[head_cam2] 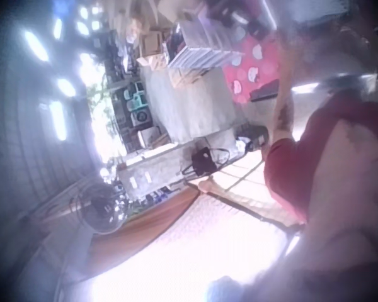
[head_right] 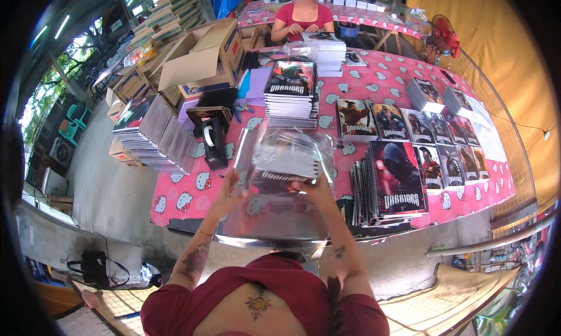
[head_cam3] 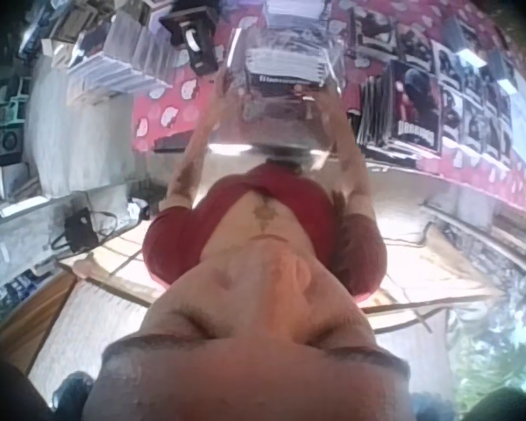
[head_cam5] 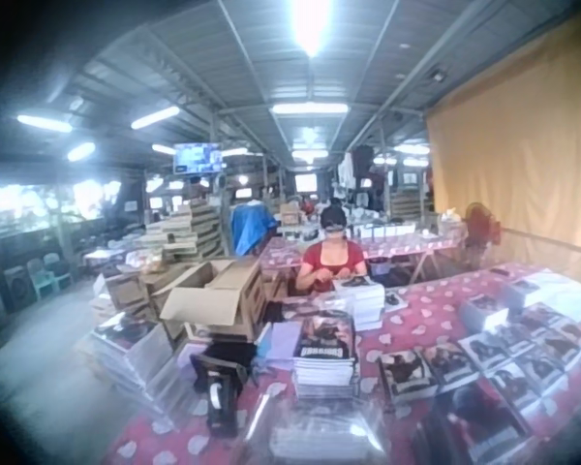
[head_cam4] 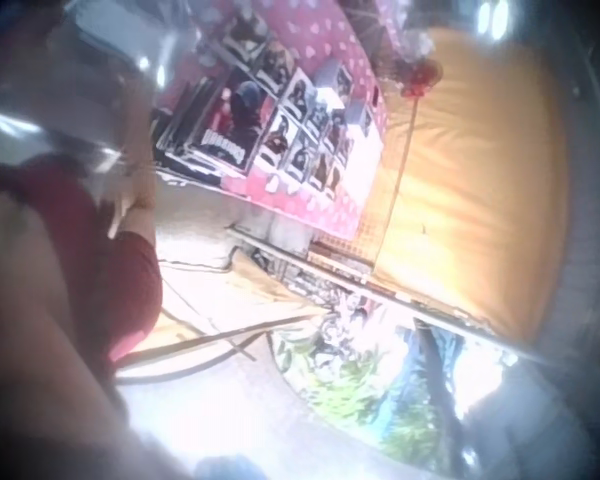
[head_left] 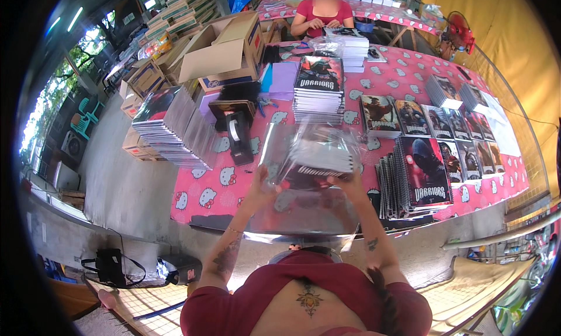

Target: The person places stacks of notebooks into plastic bags, seals them with tape, and stacks the packaged notebooks on a table.

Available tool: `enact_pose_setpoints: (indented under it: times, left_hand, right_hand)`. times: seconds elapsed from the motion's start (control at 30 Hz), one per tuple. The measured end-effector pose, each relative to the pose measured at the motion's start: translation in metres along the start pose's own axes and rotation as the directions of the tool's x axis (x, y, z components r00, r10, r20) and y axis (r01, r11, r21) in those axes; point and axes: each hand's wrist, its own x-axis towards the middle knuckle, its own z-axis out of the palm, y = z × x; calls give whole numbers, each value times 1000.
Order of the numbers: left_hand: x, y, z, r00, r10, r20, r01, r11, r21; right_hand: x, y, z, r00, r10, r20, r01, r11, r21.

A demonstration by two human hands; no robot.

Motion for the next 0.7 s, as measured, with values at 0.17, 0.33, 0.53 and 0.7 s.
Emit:
enact_pose_setpoints:
  times: [0.17,0.33,0.53,0.7]
  left_hand:
    - [25,77,18,972,219,82,-216,975,-53]
    - [42,110,35,990,132,-53,-136,987,-80]
    - [88,6,-86,817,214,-535,101,861,498]
    - [113,-49,-120,853,-345,-392,268,934,-238]
  right_hand:
    - [24,23,-11,969,-223,107,247,906,-343]
    - [41,-49,7,985,-172,16,171,962,-213]
    - [9,-130,74,786,-565,253,574,514,-637]
    - [25,-114,112,780,-442,443,535,103,-839]
